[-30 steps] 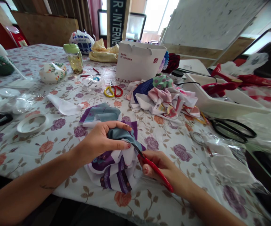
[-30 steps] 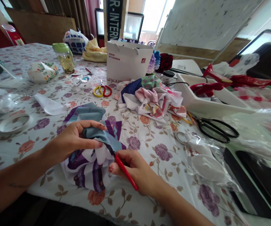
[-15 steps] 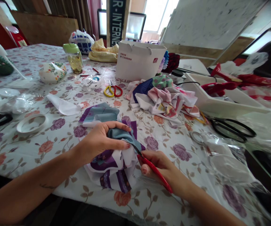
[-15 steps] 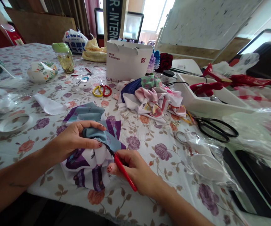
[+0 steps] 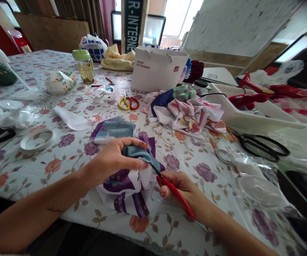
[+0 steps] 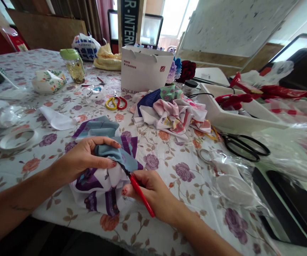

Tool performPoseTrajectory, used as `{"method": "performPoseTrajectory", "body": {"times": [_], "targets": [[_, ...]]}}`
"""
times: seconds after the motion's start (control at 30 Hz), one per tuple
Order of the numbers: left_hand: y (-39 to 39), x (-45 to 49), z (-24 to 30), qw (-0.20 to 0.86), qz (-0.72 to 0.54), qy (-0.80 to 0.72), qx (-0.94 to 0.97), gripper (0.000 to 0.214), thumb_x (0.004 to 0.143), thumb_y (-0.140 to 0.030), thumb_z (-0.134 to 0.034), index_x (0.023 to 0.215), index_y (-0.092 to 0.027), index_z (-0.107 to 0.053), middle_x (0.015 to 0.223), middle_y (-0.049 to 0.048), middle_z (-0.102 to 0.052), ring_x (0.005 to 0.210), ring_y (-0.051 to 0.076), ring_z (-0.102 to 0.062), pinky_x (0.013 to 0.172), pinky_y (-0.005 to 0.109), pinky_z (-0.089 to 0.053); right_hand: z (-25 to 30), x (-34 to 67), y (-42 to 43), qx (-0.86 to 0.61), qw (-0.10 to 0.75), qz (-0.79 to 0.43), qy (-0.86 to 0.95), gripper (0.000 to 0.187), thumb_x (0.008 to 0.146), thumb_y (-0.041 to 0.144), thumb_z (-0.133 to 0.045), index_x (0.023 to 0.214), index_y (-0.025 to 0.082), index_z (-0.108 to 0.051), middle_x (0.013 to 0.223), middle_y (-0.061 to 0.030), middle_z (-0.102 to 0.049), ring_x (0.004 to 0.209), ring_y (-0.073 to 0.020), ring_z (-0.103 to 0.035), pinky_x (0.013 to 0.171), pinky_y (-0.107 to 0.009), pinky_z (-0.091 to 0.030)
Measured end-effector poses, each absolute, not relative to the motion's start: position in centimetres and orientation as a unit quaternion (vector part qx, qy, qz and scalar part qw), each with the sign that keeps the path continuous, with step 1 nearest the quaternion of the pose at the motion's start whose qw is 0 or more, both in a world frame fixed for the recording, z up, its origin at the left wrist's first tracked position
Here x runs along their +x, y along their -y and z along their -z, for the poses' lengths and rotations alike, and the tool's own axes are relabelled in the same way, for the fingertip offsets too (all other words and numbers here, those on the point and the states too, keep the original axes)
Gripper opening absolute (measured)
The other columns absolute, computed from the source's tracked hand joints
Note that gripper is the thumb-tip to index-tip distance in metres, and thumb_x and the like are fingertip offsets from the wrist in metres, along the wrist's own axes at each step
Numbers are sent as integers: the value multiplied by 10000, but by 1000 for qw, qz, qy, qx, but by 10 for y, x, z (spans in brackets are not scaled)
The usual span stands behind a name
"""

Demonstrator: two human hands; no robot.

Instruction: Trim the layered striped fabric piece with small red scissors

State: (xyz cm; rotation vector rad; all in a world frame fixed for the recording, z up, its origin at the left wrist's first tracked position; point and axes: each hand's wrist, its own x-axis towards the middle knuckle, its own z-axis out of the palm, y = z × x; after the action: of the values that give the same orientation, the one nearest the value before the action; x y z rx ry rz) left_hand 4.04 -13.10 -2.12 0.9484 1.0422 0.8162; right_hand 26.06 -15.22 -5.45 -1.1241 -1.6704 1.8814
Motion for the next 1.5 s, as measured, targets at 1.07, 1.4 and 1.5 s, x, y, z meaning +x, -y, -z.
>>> {"method": "performPoseTrajectory", "body": {"times": [1.07,1.4,1.5], "targets": [[131,39,19,672,-378,-454,447,388,622,-154,-862,978,-172,-710,710,-21,-702,597,91,-638,604,181,-515,52,260,149,-381,207,-688,582,535,782,630,-672,615,193,-413,535,88,-277,480,-67,-189,440,-247,-136],[132,40,17,682,-372,-452,438,374,623,-104,-846,964,-174,-711,716,-31,-717,612,86,-649,621,168,-522,55,264,150,-353,201,-693,595,534,812,640,-634,635,195,-397,568,79,-284,514,-78,-194,464,-257,-133],[132,40,17,686,-366,-450,439,377,622,-106,-849,965,-174,-708,719,-33,-717,612,80,-649,619,157,-521,56,265,150,-355,195,-695,594,542,804,653,-634,637,195,-396,571,79,-282,519,-80,-193,461,-259,-128]]}}
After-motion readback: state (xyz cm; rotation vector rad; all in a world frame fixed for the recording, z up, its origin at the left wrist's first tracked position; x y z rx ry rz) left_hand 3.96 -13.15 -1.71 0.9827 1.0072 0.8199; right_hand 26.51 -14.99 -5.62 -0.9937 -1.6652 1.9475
